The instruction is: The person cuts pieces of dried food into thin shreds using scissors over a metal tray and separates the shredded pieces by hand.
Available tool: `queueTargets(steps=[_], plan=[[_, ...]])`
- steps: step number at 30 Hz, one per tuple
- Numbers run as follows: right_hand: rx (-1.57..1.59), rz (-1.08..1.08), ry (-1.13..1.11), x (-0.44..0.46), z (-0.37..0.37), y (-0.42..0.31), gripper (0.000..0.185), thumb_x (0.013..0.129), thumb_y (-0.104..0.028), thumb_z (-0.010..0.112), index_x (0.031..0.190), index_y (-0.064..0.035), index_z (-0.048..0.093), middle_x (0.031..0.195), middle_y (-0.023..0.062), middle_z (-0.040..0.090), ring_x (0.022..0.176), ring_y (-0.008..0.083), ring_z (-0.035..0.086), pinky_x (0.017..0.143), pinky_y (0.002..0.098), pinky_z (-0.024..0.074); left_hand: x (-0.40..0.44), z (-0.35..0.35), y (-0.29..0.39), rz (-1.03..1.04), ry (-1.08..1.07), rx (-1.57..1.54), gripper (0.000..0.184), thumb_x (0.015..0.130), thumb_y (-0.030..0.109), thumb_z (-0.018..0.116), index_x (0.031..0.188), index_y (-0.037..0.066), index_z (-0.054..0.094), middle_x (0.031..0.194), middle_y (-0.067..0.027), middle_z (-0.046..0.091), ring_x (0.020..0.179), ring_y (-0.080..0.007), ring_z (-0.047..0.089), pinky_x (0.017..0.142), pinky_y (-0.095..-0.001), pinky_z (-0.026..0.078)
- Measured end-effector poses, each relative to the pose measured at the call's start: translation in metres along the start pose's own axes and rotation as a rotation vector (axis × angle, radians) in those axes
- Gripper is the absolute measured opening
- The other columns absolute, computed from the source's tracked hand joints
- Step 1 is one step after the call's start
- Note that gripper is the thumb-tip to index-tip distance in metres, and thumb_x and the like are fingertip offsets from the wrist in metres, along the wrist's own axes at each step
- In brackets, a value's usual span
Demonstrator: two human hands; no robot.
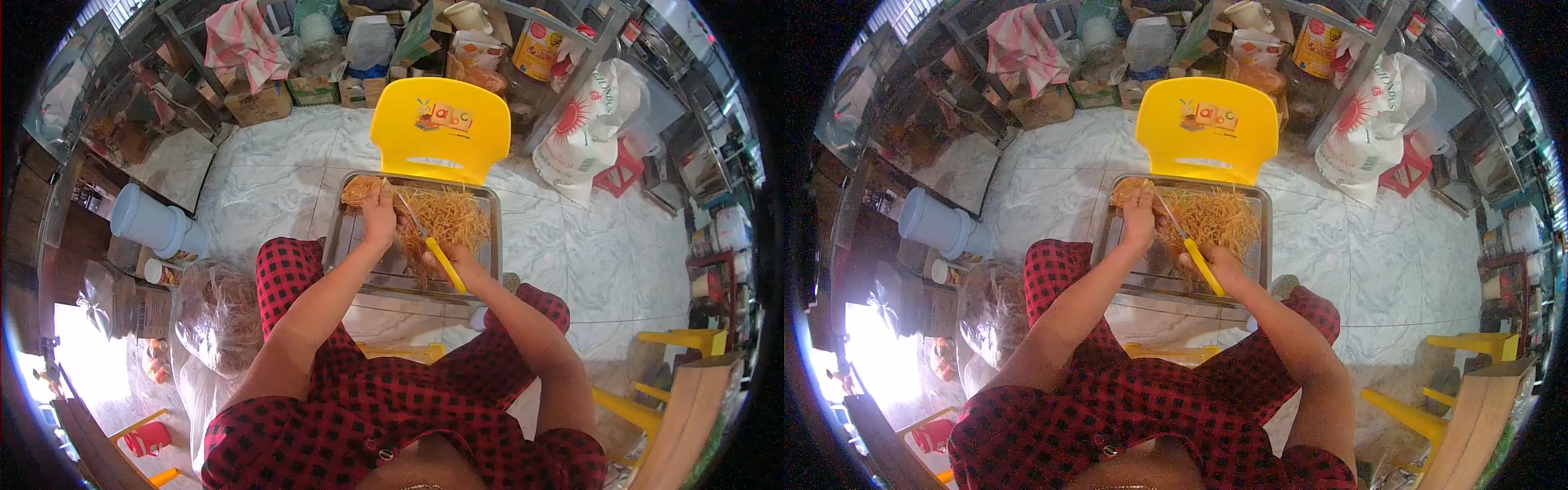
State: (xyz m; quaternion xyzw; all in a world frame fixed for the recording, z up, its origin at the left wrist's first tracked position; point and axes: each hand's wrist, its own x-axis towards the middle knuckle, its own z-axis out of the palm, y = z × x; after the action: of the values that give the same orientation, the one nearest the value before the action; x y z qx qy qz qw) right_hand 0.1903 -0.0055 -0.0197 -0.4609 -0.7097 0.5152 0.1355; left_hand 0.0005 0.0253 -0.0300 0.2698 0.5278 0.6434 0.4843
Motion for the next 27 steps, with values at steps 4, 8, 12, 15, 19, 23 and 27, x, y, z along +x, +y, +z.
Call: queueTargets(steps=[4,8,12,15,19,23,27], plan=[[0.171,0.126,-0.104,-0.001,-0.001,0.000,0.057,0.083,-0.053,0.055,0.101,-0.0001,0.056,0.061,0.0057,0.055,0.056,0.0159,0.055,0.053,0.0293,0.0437,0.002,-0.003,-0.004,-0.036,-0.014,0.079,0.024,0.095,0.027,0.041,0.087,0.006,0.048,0.059,-0.0035,0.050,0.038,-0.0127,0.047,0.032,-0.0257,0.036],[0.173,0.037,-0.058,0.003,-0.002,0.000,0.060,0.082,-0.057,0.053,0.105,-0.0015,0.055,0.063,0.0046,0.055,0.051,0.0127,0.053,0.047,0.0271,0.0425,-0.014,0.008,-0.003,-0.005,-0.069,0.210,0.026,0.095,0.030,0.040,0.089,0.005,0.048,0.058,-0.0037,0.050,0.037,-0.0116,0.048,0.031,-0.0244,0.036],[0.251,0.076,-0.066,0.001,-0.004,-0.007,0.059,0.082,-0.058,0.053,0.101,-0.0020,0.056,0.062,0.0031,0.052,0.048,0.0120,0.050,0.045,0.0260,0.0410,-0.011,0.005,-0.003,-0.037,-0.121,0.127,0.027,0.095,0.031,0.041,0.090,0.006,0.048,0.058,-0.0035,0.050,0.037,-0.0117,0.048,0.031,-0.0245,0.036],[0.218,0.068,-0.027,0.001,-0.005,-0.005,0.056,0.081,-0.057,0.055,0.096,-0.0029,0.057,0.059,0.0013,0.050,0.047,0.0111,0.049,0.044,0.0246,0.0399,-0.010,0.006,-0.004,-0.062,-0.114,0.058,0.027,0.095,0.031,0.041,0.091,0.006,0.049,0.057,-0.0033,0.050,0.037,-0.0118,0.048,0.031,-0.0249,0.036],[0.239,0.139,-0.055,0.000,-0.006,-0.009,0.053,0.081,-0.054,0.057,0.093,-0.0029,0.058,0.057,0.0005,0.049,0.047,0.0107,0.049,0.044,0.0242,0.0396,-0.008,0.004,-0.006,-0.041,-0.124,-0.004,0.027,0.094,0.032,0.042,0.090,0.006,0.049,0.057,-0.0035,0.051,0.037,-0.0119,0.048,0.031,-0.0249,0.035],[0.266,0.113,-0.050,0.001,-0.008,-0.009,0.050,0.081,-0.052,0.058,0.095,-0.0038,0.058,0.057,0.0006,0.050,0.047,0.0112,0.049,0.045,0.0249,0.0398,-0.009,0.005,0.000,-0.079,-0.111,-0.033,0.026,0.094,0.031,0.042,0.089,0.007,0.049,0.056,-0.0030,0.049,0.037,-0.0118,0.047,0.031,-0.0251,0.035],[0.124,0.068,-0.036,0.005,-0.007,-0.004,0.054,0.082,-0.054,0.055,0.101,-0.0027,0.058,0.061,0.0017,0.053,0.048,0.0126,0.050,0.046,0.0264,0.0410,-0.008,0.003,-0.006,-0.062,-0.097,-0.001,0.024,0.094,0.029,0.041,0.088,0.007,0.049,0.057,-0.0029,0.049,0.037,-0.0117,0.047,0.031,-0.0252,0.035]])
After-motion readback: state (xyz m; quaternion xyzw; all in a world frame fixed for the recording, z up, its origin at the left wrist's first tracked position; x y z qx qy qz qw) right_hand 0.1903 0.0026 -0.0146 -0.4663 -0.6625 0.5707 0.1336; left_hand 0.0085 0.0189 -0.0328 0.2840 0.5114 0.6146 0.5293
